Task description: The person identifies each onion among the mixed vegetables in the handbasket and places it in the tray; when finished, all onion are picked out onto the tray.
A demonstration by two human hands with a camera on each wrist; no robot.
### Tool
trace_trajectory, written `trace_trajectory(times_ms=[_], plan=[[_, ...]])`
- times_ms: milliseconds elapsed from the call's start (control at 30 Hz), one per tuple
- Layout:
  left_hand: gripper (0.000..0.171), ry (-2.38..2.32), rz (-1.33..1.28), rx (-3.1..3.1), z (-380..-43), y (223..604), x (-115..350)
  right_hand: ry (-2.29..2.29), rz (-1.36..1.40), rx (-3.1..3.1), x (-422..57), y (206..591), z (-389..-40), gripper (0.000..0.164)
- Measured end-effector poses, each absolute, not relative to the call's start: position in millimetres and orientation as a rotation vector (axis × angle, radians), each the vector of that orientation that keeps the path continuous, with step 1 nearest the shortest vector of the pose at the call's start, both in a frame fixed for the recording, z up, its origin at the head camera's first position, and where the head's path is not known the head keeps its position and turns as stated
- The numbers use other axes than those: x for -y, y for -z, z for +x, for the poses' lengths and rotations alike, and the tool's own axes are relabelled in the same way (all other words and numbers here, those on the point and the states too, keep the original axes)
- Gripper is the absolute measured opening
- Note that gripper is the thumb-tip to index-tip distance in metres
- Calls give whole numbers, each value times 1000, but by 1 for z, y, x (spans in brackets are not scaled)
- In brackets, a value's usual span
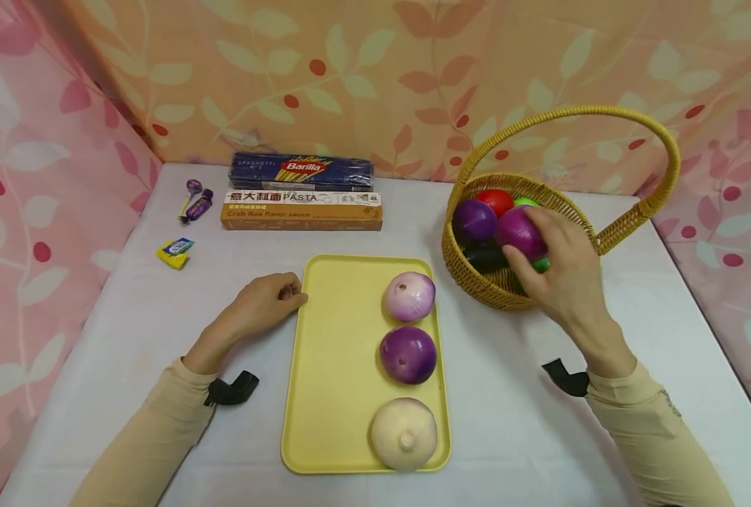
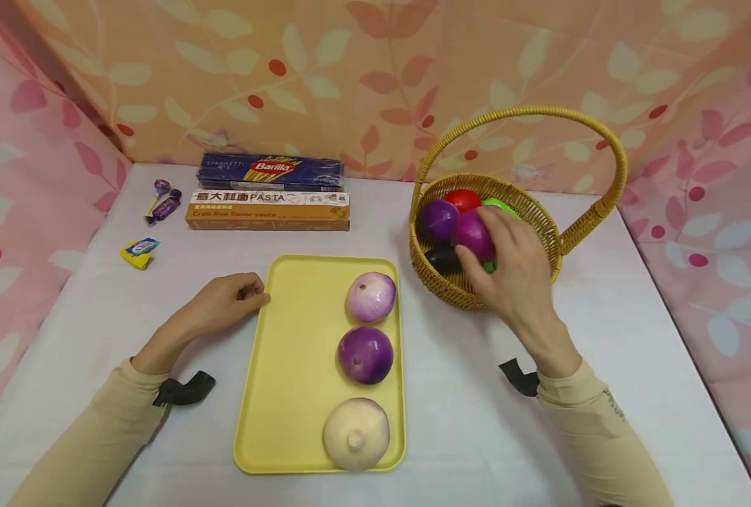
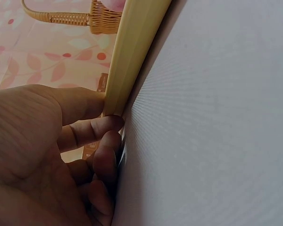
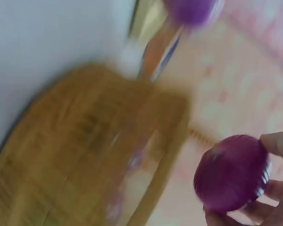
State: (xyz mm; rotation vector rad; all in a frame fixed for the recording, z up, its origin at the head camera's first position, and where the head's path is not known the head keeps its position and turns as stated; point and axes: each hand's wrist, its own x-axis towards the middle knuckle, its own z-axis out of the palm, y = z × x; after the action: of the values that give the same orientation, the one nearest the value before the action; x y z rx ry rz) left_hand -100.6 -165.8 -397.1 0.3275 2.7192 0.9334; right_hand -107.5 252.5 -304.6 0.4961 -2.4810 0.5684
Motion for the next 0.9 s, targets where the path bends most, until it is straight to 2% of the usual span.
trace_trajectory(times_ms=[200,433,900], plan=[[15,-940,336,-2729,-101,398,168,-671,899,2500,-187,310,-91,59],[15,-948,329,-2716,-100,400,166,-595,1208,2529,-136,333,-103,47],[14,-925,329,-2728,-102,400,166,-347,1422,2619,-117,359,-114,45]])
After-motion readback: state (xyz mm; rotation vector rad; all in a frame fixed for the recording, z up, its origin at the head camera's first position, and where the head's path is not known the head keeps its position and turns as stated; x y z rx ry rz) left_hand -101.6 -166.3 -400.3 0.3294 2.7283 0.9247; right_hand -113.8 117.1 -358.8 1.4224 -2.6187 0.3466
